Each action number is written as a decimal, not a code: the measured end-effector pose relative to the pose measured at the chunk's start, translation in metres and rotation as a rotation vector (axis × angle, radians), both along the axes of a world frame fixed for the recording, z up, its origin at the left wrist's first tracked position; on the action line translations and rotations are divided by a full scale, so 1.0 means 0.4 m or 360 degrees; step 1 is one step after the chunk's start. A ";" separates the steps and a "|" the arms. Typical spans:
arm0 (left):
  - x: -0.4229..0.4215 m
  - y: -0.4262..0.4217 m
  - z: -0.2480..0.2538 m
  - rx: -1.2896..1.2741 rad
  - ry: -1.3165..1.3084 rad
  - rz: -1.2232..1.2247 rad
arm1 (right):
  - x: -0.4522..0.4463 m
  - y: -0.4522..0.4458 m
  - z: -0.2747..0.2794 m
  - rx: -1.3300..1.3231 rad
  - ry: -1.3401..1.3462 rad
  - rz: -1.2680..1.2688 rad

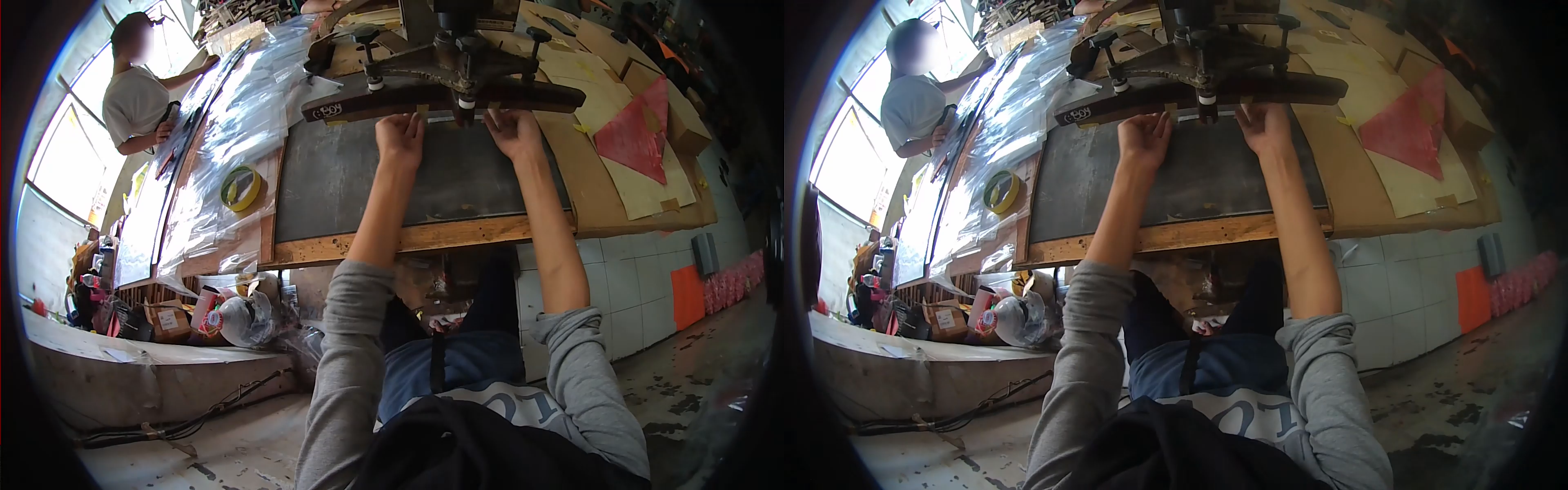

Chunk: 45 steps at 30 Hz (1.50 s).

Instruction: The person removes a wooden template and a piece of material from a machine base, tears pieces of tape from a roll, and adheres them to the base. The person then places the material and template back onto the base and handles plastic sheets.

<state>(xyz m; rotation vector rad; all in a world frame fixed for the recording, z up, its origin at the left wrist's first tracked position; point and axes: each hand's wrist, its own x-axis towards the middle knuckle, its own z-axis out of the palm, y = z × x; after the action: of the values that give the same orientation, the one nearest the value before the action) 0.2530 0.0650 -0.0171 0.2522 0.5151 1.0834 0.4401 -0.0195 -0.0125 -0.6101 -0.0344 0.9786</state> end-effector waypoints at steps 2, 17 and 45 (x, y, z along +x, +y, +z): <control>-0.052 0.012 0.016 0.0010 0.0050 0.0104 | 0.001 -0.012 0.012 -0.0092 0.0058 -0.0002; -0.311 0.061 0.082 0.0230 0.0297 -0.0224 | 0.073 -0.139 -0.008 -0.0189 -0.0480 0.0207; -0.409 -0.265 0.034 0.2161 0.2990 0.0128 | -0.081 -0.143 0.021 -0.1406 -0.3984 -0.0145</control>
<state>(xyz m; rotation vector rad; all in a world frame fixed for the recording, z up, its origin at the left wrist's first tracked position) 0.0893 -0.0410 -0.0033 2.5793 1.3099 0.8169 0.4077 -0.0768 -0.0043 -2.2458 -1.7988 -0.5154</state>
